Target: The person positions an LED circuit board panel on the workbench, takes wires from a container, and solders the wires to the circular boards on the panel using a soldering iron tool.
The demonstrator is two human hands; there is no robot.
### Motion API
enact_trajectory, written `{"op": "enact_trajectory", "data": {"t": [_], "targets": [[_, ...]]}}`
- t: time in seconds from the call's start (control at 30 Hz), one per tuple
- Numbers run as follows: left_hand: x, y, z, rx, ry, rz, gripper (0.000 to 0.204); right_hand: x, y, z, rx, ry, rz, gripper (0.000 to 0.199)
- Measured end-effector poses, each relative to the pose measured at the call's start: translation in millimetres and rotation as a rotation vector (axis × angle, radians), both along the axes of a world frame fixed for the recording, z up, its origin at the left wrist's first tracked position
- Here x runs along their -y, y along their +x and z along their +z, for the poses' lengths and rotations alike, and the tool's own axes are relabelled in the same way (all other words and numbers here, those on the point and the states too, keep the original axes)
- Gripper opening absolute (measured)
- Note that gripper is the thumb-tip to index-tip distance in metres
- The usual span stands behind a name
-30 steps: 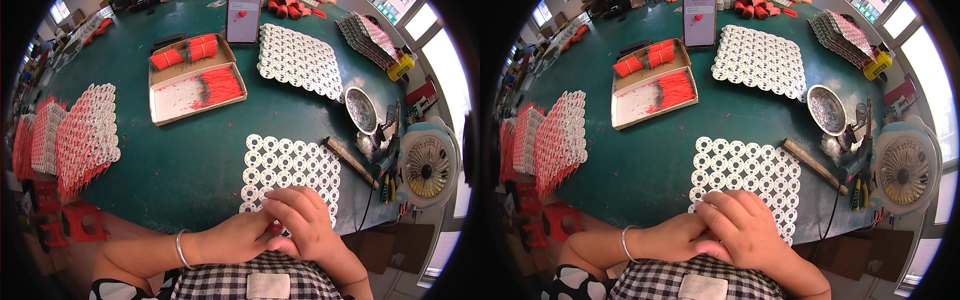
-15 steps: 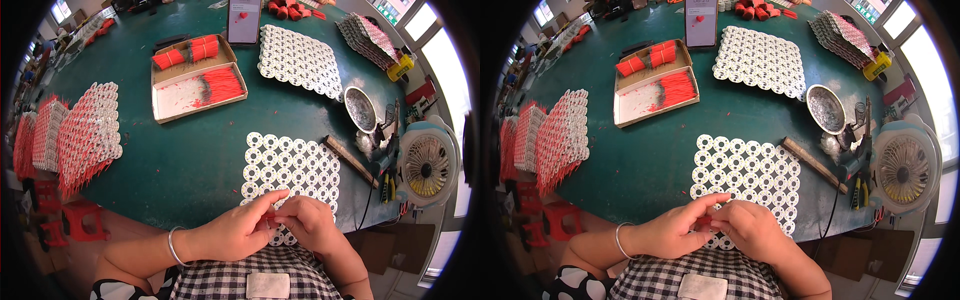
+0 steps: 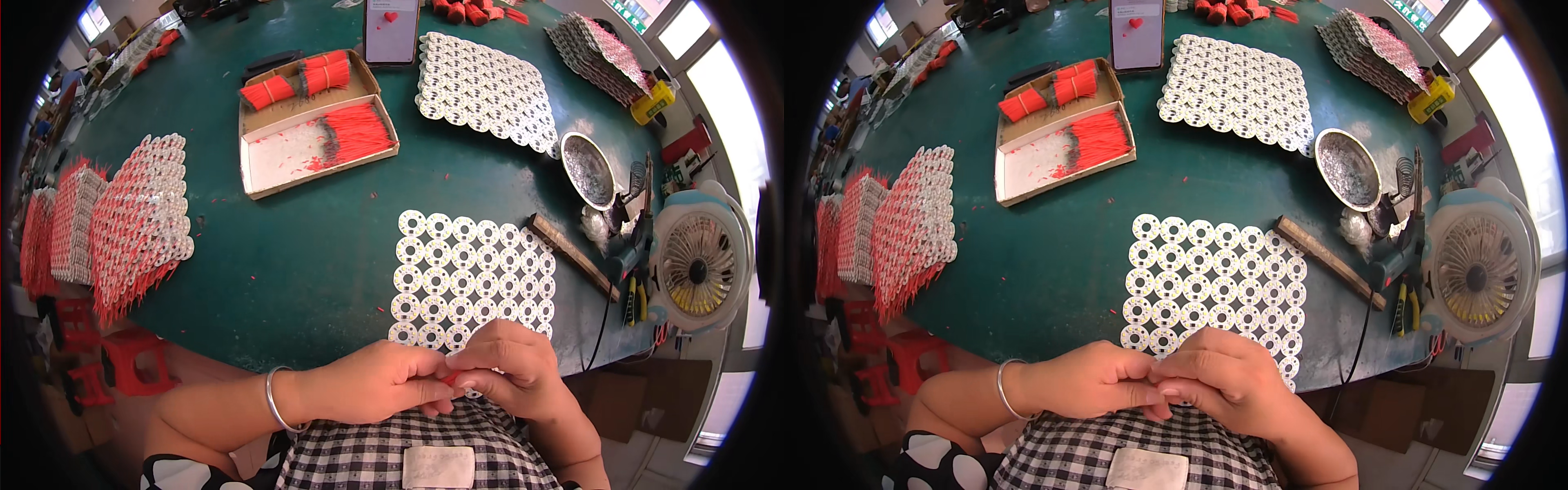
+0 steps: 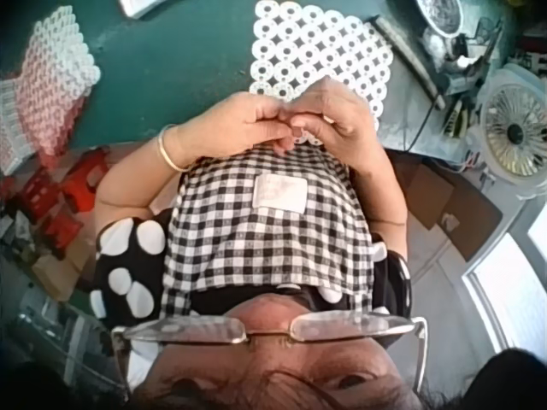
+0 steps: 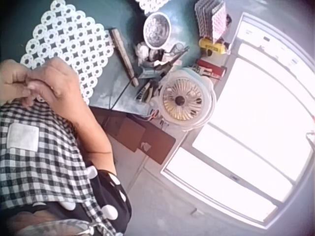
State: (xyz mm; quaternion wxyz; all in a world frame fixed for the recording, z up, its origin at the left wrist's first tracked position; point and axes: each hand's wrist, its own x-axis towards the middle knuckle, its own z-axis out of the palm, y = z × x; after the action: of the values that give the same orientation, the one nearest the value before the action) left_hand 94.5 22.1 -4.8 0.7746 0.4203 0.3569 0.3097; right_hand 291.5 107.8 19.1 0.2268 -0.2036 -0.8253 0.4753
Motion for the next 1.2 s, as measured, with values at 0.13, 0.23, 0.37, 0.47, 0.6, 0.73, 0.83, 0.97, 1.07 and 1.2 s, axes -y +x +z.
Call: {"op": "enact_trajectory", "data": {"t": [0.13, 0.23, 0.37, 0.47, 0.6, 0.73, 0.83, 0.97, 1.07, 1.2], "targets": [[2, 6, 8, 0.059, -0.212, -0.05, 0.026, -7, -4, -5, -0.121, 0.058, 0.156, 0.025], [-3, 5, 8, -0.002, -0.252, -0.143, 0.028, 7, -5, -17, -0.166, -0.136, 0.063, 0.029], [8, 9, -4, 0.274, -0.28, -0.019, 0.028, 7, -2, -23, -0.212, -0.15, 0.064, 0.031], [7, 8, -4, 0.31, -0.394, -0.033, 0.027, 6, 0, -24, -0.199, -0.16, 0.053, 0.033], [8, 6, -8, 0.322, -0.342, -0.042, 0.023, 5, -1, -29, -0.228, -0.12, 0.123, 0.033], [11, 8, -7, 0.25, -0.388, 0.003, 0.02, 7, 9, -28, -0.077, -0.013, 0.156, 0.035], [10, 6, -2, 0.167, -0.367, 0.001, 0.02, 11, 2, -17, -0.046, -0.18, 0.093, 0.027], [19, 10, -13, 0.107, -0.116, 0.145, 0.021, 18, 0, -10, 0.007, -0.253, 0.008, 0.02], [0, 5, 10, -0.287, -0.232, -0.012, 0.021, 20, -2, -12, 0.054, -0.018, -0.048, 0.019], [15, 15, -5, -0.016, -0.236, 0.211, 0.02, 24, -2, -15, 0.098, 0.034, -0.137, 0.016]]}}
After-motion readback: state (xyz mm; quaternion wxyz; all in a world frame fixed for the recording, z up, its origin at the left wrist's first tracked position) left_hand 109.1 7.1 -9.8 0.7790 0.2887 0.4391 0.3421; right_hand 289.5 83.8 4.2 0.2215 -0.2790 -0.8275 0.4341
